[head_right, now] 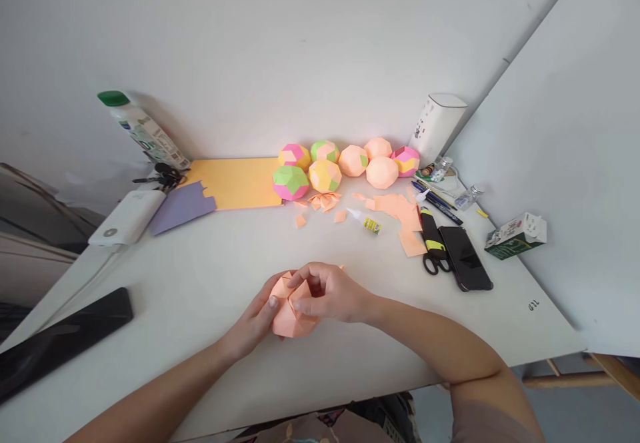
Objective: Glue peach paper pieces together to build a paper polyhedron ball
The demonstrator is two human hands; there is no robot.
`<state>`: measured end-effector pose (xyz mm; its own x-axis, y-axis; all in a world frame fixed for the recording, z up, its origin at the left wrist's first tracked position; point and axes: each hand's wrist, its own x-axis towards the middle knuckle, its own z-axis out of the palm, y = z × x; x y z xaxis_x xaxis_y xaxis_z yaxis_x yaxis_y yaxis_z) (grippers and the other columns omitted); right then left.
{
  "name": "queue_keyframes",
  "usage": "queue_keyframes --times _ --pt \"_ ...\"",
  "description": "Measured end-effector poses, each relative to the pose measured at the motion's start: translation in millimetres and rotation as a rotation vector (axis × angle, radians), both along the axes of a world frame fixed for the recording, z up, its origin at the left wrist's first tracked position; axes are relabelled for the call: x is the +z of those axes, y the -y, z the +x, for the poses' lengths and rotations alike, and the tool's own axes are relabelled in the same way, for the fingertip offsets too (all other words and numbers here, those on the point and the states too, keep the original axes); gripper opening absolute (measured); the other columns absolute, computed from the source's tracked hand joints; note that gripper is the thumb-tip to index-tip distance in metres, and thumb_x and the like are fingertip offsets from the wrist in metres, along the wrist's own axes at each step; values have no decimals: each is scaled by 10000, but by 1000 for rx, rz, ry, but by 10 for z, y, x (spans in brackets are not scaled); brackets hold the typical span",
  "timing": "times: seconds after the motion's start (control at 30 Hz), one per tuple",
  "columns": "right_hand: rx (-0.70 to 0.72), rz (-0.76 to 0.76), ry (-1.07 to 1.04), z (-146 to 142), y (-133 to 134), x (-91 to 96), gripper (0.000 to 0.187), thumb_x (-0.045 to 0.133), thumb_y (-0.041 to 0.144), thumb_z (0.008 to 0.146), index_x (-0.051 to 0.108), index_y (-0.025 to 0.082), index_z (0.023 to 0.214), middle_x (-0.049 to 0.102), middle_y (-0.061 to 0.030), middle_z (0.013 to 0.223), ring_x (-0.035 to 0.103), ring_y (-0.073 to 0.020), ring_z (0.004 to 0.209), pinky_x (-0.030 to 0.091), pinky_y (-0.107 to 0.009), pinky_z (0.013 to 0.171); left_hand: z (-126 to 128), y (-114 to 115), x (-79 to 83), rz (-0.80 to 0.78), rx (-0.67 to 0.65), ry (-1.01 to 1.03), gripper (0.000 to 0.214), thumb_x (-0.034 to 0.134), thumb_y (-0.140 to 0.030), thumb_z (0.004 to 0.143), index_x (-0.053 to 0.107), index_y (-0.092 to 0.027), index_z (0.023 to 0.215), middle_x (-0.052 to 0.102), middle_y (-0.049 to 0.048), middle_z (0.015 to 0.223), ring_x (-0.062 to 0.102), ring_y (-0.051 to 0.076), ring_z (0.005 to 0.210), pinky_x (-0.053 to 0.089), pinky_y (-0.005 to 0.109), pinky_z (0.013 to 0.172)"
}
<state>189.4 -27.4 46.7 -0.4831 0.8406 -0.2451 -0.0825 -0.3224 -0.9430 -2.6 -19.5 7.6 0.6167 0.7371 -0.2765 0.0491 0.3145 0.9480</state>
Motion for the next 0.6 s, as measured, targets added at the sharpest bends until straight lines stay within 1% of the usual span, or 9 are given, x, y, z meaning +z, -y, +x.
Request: queue_keyframes --times 0.17,0.27,0.4,0.5,0.6 --pt "-28 -50 -1 -20 18 -28 301 717 221 709 563 174 963 612 -4 821 587 -128 743 467 -269 643 -11 1 -7 -12 34 -48 686 450 -650 823 281 -204 1316 572 96 1008 576 170 645 467 278 475" --pt "-71 -88 -49 -34 19 -43 342 752 272 696 564 185 968 620 -7 832 606 -143 780 487 -288 677 -14 2 2 8 46 -39 653 449 -627 838 292 -207 1314 566 105 1032 569 165 644 469 279 482" --pt "-110 -122 -61 -49 21 -48 359 780 292 673 569 190 945 619 6 810 613 -141 764 493 -290 681 -11 2 18 4 60 -41 643 463 -615 837 309 -210 1312 571 122 1077 584 187 680 468 282 492" --pt "-95 -124 -47 -47 23 -45 355 784 292 668 576 190 938 614 16 780 598 -126 730 478 -271 659 -11 2 19 11 68 -55 644 481 -610 829 327 -211 1311 591 121 1080 606 218 737 489 310 553" --pt "-81 -128 -21 -36 15 -43 356 791 282 650 586 189 927 596 31 742 568 -108 687 453 -247 629 -14 3 12 28 71 -68 658 490 -610 823 325 -205 1314 594 115 1078 612 222 746 512 355 637"
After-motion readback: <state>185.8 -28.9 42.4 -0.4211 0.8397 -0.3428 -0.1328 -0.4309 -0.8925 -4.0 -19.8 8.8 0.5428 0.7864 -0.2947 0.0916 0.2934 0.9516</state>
